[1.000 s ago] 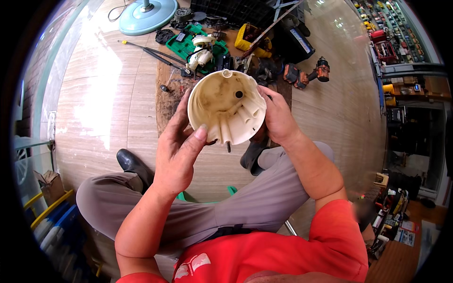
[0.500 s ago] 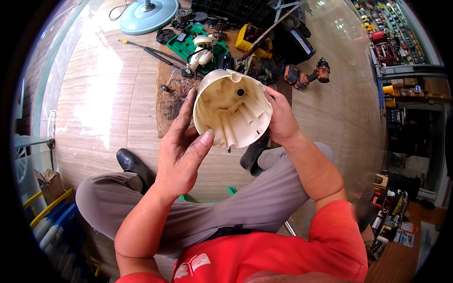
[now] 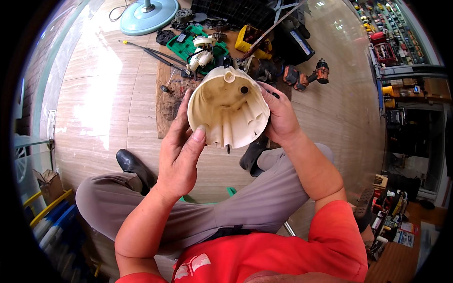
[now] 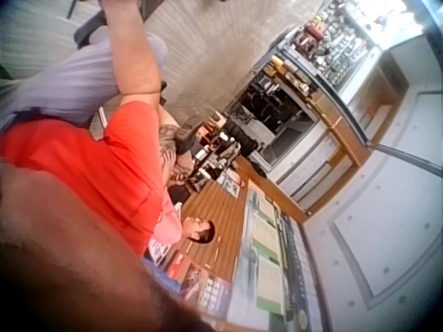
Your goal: The person handles a white plastic housing and a metal motor assembly by hand, fitting the components together and turning them over.
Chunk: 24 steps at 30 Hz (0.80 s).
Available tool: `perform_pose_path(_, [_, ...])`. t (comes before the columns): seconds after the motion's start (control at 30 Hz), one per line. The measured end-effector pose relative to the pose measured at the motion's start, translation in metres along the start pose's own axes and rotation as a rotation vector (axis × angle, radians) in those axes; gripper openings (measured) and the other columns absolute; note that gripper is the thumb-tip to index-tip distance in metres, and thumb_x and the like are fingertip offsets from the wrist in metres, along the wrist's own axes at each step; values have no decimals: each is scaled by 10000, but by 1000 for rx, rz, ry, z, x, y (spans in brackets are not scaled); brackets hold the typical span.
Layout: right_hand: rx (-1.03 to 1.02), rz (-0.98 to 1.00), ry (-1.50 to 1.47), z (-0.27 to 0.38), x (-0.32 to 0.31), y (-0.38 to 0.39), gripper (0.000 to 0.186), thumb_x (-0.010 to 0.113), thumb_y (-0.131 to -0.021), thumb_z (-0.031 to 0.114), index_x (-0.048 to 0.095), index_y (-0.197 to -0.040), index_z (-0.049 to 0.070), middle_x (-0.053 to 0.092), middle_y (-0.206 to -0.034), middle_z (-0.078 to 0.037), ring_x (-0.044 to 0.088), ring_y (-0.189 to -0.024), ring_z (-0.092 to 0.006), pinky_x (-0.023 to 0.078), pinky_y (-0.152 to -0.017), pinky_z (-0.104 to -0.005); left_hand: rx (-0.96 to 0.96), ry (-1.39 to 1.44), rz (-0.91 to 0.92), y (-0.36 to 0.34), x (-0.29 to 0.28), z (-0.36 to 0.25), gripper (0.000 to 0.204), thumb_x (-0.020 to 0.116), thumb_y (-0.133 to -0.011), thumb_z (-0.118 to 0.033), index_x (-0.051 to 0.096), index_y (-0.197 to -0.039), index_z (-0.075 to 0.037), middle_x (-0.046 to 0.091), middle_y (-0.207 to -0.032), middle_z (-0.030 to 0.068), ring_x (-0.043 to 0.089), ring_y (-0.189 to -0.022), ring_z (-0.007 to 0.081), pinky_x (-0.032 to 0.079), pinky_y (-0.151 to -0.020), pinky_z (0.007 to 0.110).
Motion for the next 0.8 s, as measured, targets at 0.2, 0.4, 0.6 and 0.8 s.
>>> perform_pose_path(0.2, [77, 248, -91, -4, 1, 2, 426, 540, -995, 250, 512, -1335, -4, 618, -1263, -151, 642, -1114, -260, 524, -978, -410, 128, -128, 137, 4, 15, -14, 682, 487, -972, -60, 122, -1540, 40, 322, -1542, 161, 382, -1368, 214, 316, -1114, 338])
perform_pose_path(0.4, [125, 276, -95, -5, 4, -1, 432, 537, -998, 287, 523, -1329, 10, 621, -1263, -149, 642, -1115, -265, 526, -971, -425, 186, -52, 149, 4, 15, -21, 662, 470, -971, -50, 133, -1529, 65, 232, -1581, 184, 307, -1418, 230, 257, -1150, 359])
perform_pose_path(0.6, [99, 329, -119, -1, 13, -1, 448, 540, -999, 310, 519, -1332, 12, 621, -1265, -146, 639, -1121, -261, 527, -971, -423, 244, -117, 169, 4, 15, -27, 664, 467, -967, -45, 128, -1524, 77, 216, -1586, 198, 278, -1438, 245, 246, -1158, 370])
perform_pose_path(0.8, [62, 187, -70, 5, 18, -1, 395, 637, -951, 324, 575, -1185, 11, 681, -1072, -97, 684, -942, -176, 580, -824, -335, 258, -112, 158, 6, 11, -30, 656, 466, -969, -57, 139, -1519, 86, 205, -1588, 209, 263, -1446, 251, 231, -1163, 370])
Point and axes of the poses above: each hand's wrist, its own y-axis away from the middle knuckle, its own x-axis out of the palm, z = x × y, the point moved 9 cm from there along -y, towards the middle knuckle
